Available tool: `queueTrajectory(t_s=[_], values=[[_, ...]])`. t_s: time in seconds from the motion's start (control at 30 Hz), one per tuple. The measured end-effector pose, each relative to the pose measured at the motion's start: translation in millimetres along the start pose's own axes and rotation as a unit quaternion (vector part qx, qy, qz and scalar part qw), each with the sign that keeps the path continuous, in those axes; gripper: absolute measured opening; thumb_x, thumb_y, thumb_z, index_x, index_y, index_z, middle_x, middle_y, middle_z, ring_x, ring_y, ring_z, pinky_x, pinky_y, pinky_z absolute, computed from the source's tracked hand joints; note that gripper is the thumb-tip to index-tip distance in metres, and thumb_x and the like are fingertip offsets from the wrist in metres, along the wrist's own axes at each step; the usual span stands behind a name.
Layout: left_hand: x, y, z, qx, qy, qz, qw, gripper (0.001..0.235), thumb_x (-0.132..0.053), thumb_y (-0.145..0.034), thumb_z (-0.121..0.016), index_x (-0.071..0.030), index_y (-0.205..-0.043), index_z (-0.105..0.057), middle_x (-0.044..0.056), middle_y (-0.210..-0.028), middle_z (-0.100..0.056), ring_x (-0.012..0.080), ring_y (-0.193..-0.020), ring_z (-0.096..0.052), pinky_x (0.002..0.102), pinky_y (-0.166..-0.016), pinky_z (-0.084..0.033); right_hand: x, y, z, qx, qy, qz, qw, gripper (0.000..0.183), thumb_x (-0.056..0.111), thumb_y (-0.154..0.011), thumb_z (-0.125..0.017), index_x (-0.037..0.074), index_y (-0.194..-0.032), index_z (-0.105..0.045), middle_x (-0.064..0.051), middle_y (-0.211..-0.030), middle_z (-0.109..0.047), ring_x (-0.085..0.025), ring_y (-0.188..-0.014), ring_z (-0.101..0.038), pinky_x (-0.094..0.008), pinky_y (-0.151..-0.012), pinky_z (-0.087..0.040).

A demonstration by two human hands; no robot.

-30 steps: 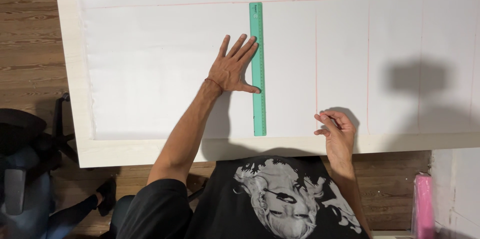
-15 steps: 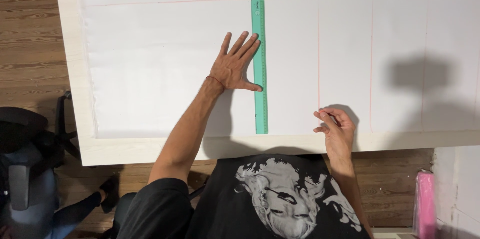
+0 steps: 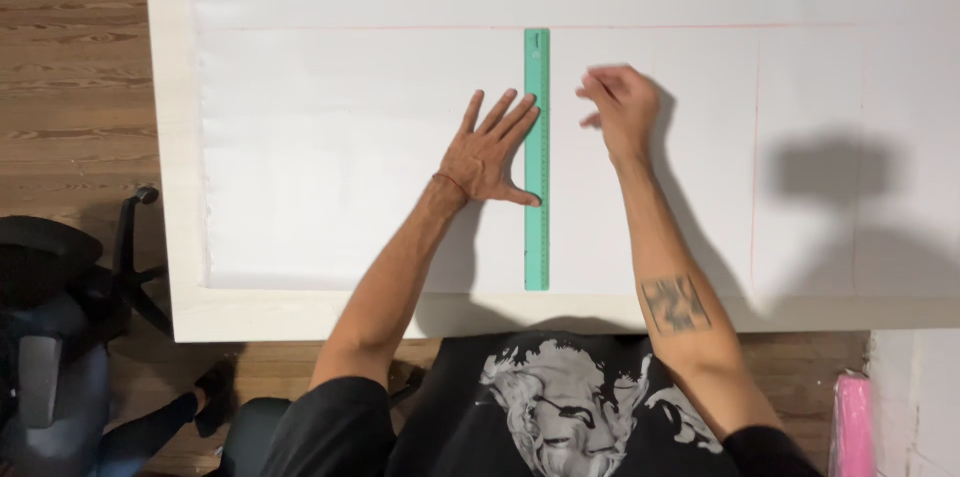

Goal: Marking and cutting a large sheet of material using a ruler and scissors

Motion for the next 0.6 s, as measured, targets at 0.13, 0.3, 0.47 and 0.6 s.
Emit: queueTrajectory(t_s=[0.13, 0.3, 0.47, 0.6], values=[[1.0, -0.6, -1.4, -0.011, 0.004, 0.001, 1.000, 0.162, -0.128, -0.062, -0.042, -0.025, -0.187, -0.035, -0.004, -0.194, -0.036, 0.0217, -0.181, -0.026, 0.059, -0.151, -0.003, -11.5, -67.8, -43.2, 0.025, 0.096, 0.057, 0.993, 0.009, 0.010, -0.108, -0.090, 0.008, -0.117, -0.087, -0.016, -0.091, -0.086, -0.020, -0.047, -0.075, -0.024, -0.030, -0.050], [-0.9, 0.3, -1.5, -0.022, 0.004, -0.006, 1.000, 0.161, -0.127, -0.061, -0.036, -0.025, -0.186, -0.036, -0.004, -0.193, -0.038, 0.0218, -0.180, -0.027, 0.060, -0.151, -0.003, -37.4, -106.7, -53.6, 0.030, 0.291, 0.093, 0.952, 0.010, 0.014, -0.103, -0.092, 0.015, -0.113, -0.088, -0.007, -0.092, -0.086, -0.016, -0.071, -0.084, -0.030, -0.059, -0.062], [-2.0, -1.4, 3.5, 0.022, 0.010, 0.004, 1.000, 0.157, -0.125, -0.068, -0.037, -0.025, -0.188, -0.031, -0.005, -0.196, -0.030, 0.0219, -0.183, -0.017, 0.060, -0.152, 0.002, -28.4, -103.5, -62.5, 0.023, 0.306, 0.109, 0.945, 0.009, 0.008, -0.101, -0.089, 0.010, -0.110, -0.087, -0.009, -0.090, -0.085, -0.018, -0.073, -0.084, -0.034, -0.070, -0.064], [-2.7, -1.3, 3.3, 0.029, 0.010, 0.004, 1.000, 0.157, -0.125, -0.068, -0.037, -0.025, -0.188, -0.029, -0.005, -0.197, -0.028, 0.0220, -0.183, -0.015, 0.060, -0.151, 0.004, -33.1, -104.5, -63.3, 0.014, 0.288, 0.121, 0.950, 0.009, 0.006, -0.101, -0.088, 0.009, -0.109, -0.086, -0.010, -0.090, -0.084, -0.018, -0.074, -0.084, -0.034, -0.071, -0.064]])
Point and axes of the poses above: each hand's wrist, its own y-axis away from the middle knuckle, its own z-axis out of the back of the hand, x = y × z, the point moved 4 cm from there along -y, towards the middle knuckle
